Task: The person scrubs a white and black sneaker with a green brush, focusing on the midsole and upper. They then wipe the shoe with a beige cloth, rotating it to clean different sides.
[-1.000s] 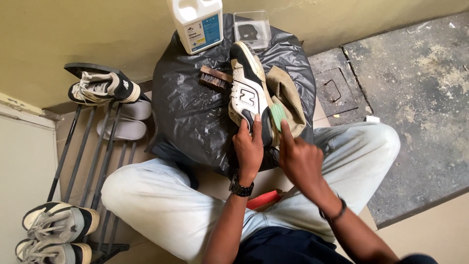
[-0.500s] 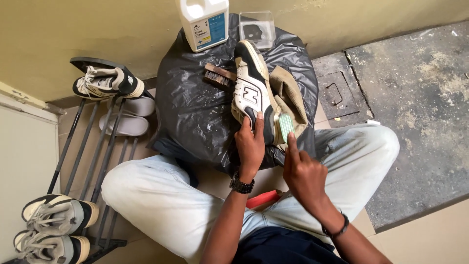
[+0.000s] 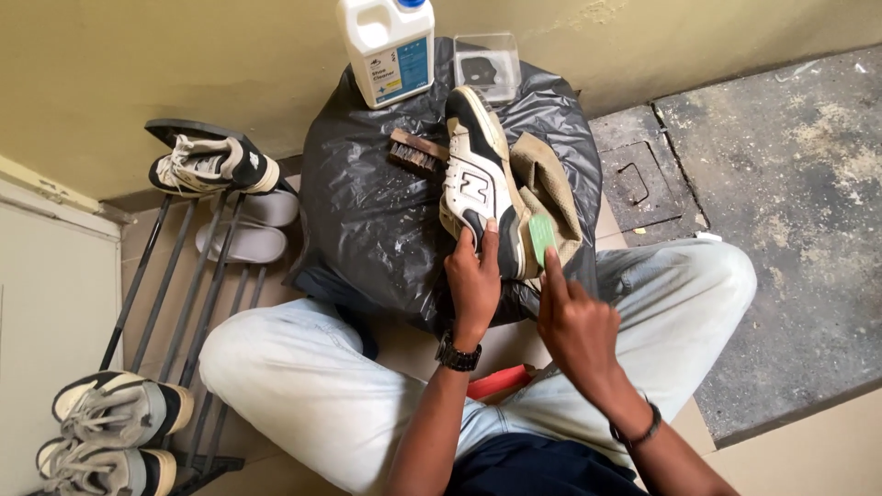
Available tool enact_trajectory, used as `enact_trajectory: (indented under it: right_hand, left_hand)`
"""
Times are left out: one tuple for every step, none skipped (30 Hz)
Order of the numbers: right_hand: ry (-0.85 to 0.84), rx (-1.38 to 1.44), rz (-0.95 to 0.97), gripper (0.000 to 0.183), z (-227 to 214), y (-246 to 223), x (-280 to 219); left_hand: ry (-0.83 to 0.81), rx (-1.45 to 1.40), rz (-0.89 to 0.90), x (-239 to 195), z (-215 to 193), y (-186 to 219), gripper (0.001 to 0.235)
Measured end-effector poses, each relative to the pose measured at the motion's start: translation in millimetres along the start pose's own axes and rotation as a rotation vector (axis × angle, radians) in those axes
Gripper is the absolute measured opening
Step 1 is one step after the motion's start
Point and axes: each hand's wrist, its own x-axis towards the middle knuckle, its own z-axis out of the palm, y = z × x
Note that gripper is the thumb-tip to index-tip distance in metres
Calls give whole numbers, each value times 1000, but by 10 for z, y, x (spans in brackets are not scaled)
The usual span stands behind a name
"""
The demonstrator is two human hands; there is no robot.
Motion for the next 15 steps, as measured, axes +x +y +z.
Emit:
enact_trajectory:
  right_hand:
    - [3, -1, 1, 33, 26, 19, -6]
    - [-2, 14, 3, 32, 44, 33, -35]
    - [-7, 29, 4, 31, 66, 50, -66]
    - [-15, 29, 10, 31, 78, 53, 11]
    - [-13, 47, 17, 31, 90, 60, 87]
    - [-5, 64, 26, 31, 108, 68, 179]
    - [-7, 64, 33, 31, 189, 82, 235]
    - [32, 74, 19, 30, 273, 101, 304]
    - [71, 84, 5, 28, 354, 118, 374]
    - [75, 83, 5, 28, 300, 97, 375]
    - [47, 74, 26, 29, 246, 72, 375]
    - [16, 69, 43, 30, 196, 40, 380]
    - [19, 70, 39, 30, 184, 52, 317]
    - [56, 62, 7, 31, 164, 57, 223]
    - [92, 53, -24, 33, 146, 64, 130]
  left_hand:
    - [-1, -1, 3, 18, 17, -8, 42]
    - [1, 4, -3, 7, 22, -21, 41]
    - [4, 8, -9, -5, 29, -38, 41]
    - [-1, 11, -16, -9, 19, -25, 41]
    - [1, 18, -8, -14, 13, -11, 41]
    - [2, 24, 5, 2, 12, 8, 41]
    - [-5, 26, 3, -7, 9, 14, 41]
    - [3, 24, -5, -3, 13, 24, 41]
    - [10, 21, -14, 2, 14, 36, 40]
    - [9, 20, -10, -1, 19, 57, 40]
    - [9, 17, -15, -2, 20, 78, 40]
    - [13, 15, -21, -3, 13, 96, 40]
    - [17, 14, -18, 17, 14, 111, 40]
    - [15, 9, -8, 6, 2, 122, 41]
    - [12, 4, 3, -3, -8, 130, 41]
